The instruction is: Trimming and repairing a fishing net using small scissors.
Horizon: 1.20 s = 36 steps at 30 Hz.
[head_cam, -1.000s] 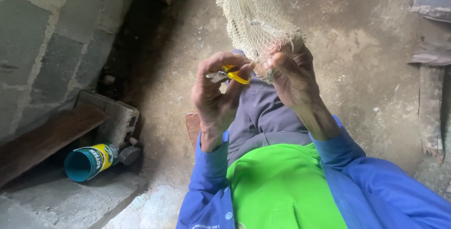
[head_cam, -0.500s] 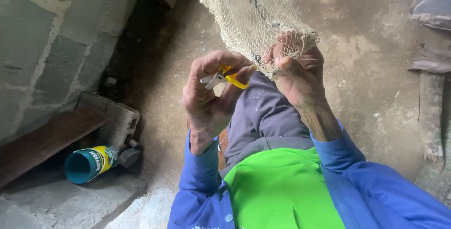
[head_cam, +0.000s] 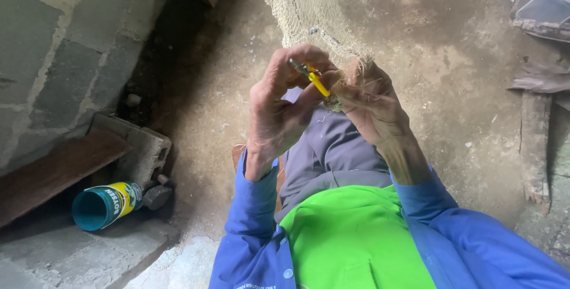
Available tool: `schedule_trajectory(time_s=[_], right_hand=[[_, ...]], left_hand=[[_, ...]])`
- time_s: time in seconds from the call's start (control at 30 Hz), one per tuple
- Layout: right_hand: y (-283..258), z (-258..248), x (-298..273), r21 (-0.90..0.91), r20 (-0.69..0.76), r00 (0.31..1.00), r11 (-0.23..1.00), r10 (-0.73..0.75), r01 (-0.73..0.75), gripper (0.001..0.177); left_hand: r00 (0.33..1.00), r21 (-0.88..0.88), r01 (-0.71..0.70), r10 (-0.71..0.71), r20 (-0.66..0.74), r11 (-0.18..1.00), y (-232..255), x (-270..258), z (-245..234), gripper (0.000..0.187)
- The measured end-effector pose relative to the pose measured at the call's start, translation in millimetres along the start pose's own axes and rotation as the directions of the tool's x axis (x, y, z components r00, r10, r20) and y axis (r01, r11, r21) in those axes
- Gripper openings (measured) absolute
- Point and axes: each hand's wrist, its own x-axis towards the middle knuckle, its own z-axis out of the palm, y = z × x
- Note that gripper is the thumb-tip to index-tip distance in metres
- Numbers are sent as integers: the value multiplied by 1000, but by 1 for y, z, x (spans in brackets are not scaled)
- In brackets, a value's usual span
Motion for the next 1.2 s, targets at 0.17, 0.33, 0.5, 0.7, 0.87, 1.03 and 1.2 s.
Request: schedule_trajectory(time_s=[0.17,0.33,0.5,0.7,0.87,1.03,1.2], right_hand=[[14,-34,-1,9,-152,987,999,50,-49,22],[-14,61,8,-10,-204,978,999,41,-44,4],[-21,74,6,-69,-116,993,997,21,-30,18],[-17,71,-1,-320,-68,996,947,-51,26,23],[-4,42,-9,-380,-82,995,925,-53,18,27],[6,30,-8,-353,-99,991,934,-93,52,38],[4,30,-7,-203,-40,991,972,-130,119,30]], left_hand=[[995,137,-77,84,-48,988,1,-15,-8,23],[994,93,-71,78,-76,993,9,-32,-7,22],[973,-107,-51,26,-228,993,-13,-55,-3,26],[941,-166,4,-60,-332,986,-29,-60,-3,28],[917,-195,41,-114,-382,980,-37,-62,-2,29],[868,-234,95,-196,-457,968,-45,-65,2,24],[799,-415,228,-413,-436,881,-67,-79,10,21]])
